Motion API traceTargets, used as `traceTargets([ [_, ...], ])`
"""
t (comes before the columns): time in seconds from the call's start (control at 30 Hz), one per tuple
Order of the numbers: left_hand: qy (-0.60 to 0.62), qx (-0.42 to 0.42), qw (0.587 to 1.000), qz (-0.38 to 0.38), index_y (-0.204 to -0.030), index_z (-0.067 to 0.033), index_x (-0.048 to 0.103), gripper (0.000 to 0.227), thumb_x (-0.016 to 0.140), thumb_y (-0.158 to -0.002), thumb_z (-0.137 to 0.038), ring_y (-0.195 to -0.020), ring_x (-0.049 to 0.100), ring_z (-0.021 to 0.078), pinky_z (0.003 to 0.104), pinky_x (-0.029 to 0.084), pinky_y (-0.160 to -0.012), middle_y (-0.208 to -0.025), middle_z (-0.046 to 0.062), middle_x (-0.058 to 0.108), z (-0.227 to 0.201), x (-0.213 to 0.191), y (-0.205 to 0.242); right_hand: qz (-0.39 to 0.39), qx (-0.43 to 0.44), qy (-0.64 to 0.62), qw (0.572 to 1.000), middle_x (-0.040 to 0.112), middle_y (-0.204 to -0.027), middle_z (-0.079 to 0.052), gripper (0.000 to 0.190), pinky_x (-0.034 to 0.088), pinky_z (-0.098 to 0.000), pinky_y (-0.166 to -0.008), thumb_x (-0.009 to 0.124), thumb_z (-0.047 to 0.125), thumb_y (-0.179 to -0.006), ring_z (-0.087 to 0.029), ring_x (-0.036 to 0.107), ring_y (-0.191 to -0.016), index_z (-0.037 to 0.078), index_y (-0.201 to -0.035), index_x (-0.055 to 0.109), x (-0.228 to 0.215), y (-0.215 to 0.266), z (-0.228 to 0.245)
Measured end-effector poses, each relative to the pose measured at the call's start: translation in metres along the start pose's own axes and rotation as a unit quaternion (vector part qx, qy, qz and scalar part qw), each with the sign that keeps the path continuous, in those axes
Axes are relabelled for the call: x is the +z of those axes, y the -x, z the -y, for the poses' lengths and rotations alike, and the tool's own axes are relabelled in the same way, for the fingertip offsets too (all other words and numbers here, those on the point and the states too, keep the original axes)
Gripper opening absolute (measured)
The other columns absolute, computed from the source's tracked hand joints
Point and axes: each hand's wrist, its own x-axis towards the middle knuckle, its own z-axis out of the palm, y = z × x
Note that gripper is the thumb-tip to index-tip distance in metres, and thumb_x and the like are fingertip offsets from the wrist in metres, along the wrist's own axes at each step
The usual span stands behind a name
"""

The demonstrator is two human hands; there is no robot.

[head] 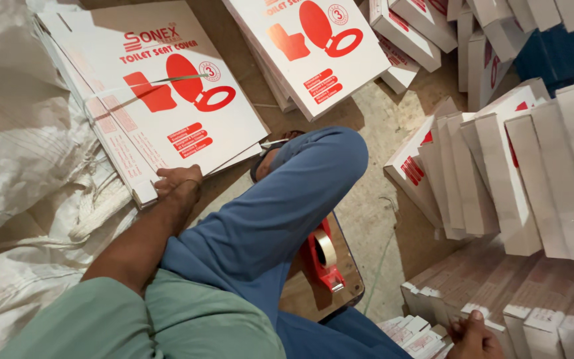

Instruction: The person sits on the floor and repeatedly picks up flat white boxes, folds them into rectangular packages, and seals them with a handheld tape dispenser. The sealed boxes are placed into a growing stack to the left.

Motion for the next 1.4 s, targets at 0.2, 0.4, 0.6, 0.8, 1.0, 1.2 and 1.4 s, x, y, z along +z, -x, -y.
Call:
traceTargets([
  [0.2, 0.120, -0.027, 0.991, 0.059, -0.149, 0.0045, 0.023, 0.097, 0.078, -0.081, -0.038, -0.129, 0.053, 0.0472, 0.049, 0.047, -0.108, -0.144, 0.034, 0.045, 0.008, -0.004, -0.021, -0.020, -0.001, 0.026, 0.999, 0.066, -0.087, -0.019, 0.041, 0.061, -0.0379, -0.073, 0.070, 0.026, -0.114, -0.022, 0.067, -0.076, -0.007, -0.094, 0.058, 0.012, 0.018, 0.025],
  [0.4, 0.185, 0.170, 0.967, 0.049, -0.161, -0.0217, 0.028, 0.080, 0.059, -0.087, -0.013, -0.115, 0.065, 0.0381, 0.046, 0.048, -0.102, -0.117, 0.020, 0.068, 0.008, 0.028, -0.034, -0.014, -0.005, -0.002, 1.000, 0.065, -0.086, -0.018, 0.040, 0.059, -0.0365, -0.073, 0.071, 0.024, -0.114, -0.022, 0.066, -0.076, -0.009, -0.092, 0.061, 0.026, 0.035, 0.057],
  [0.6, 0.139, 0.661, 0.732, -0.092, -0.123, -0.0133, 0.073, 0.042, 0.060, -0.087, 0.004, -0.106, 0.062, 0.0352, 0.047, 0.047, -0.097, -0.107, 0.011, 0.070, -0.032, 0.028, -0.030, -0.012, -0.003, -0.024, 1.000, 0.067, -0.084, -0.014, 0.037, 0.059, -0.0315, -0.072, 0.072, 0.024, -0.111, -0.018, 0.067, -0.074, -0.006, -0.092, 0.062, 0.034, 0.058, 0.093],
  [0.8, 0.058, 0.799, 0.568, -0.189, -0.085, -0.0167, 0.079, 0.004, 0.080, -0.086, -0.013, -0.108, 0.054, 0.0295, 0.046, 0.042, -0.093, -0.099, 0.007, 0.059, -0.118, -0.029, 0.047, -0.048, -0.036, -0.038, 0.997, 0.067, -0.079, -0.013, 0.032, 0.056, -0.0300, -0.067, 0.075, 0.015, -0.106, -0.015, 0.063, -0.069, -0.007, -0.085, 0.067, 0.043, 0.077, 0.109],
  [1.0, 0.140, 0.890, 0.408, -0.148, -0.088, -0.0119, 0.071, 0.013, 0.078, -0.088, -0.001, -0.108, 0.061, 0.0302, 0.044, 0.046, -0.097, -0.101, 0.005, 0.068, -0.238, -0.088, 0.161, -0.044, -0.038, -0.047, 0.997, 0.068, -0.080, -0.010, 0.024, 0.058, -0.0295, -0.067, 0.077, 0.013, -0.102, -0.014, 0.065, -0.069, -0.004, -0.087, 0.070, 0.048, 0.073, 0.113],
  [1.2, 0.275, 0.869, 0.373, 0.172, -0.117, 0.0024, 0.069, 0.037, 0.049, -0.092, 0.023, -0.096, 0.074, 0.0224, 0.032, 0.060, -0.085, -0.103, 0.010, 0.072, -0.273, -0.084, 0.273, -0.071, -0.057, 0.002, 0.996, 0.069, -0.086, -0.009, 0.020, 0.055, -0.0311, -0.069, 0.079, 0.014, -0.100, -0.016, 0.063, -0.077, -0.004, -0.097, 0.071, 0.062, 0.078, 0.135],
  [1.4, 0.255, 0.778, 0.374, 0.435, -0.113, 0.0043, 0.064, 0.016, 0.056, -0.104, 0.016, -0.087, 0.055, 0.0068, 0.025, 0.049, -0.079, -0.095, 0.000, 0.062, -0.216, -0.011, 0.326, -0.211, -0.336, 0.191, 0.898, 0.041, -0.156, -0.021, 0.078, 0.027, -0.0536, -0.123, 0.088, 0.026, -0.088, -0.035, 0.032, -0.149, 0.004, -0.150, 0.048, 0.067, 0.105, 0.181],
])
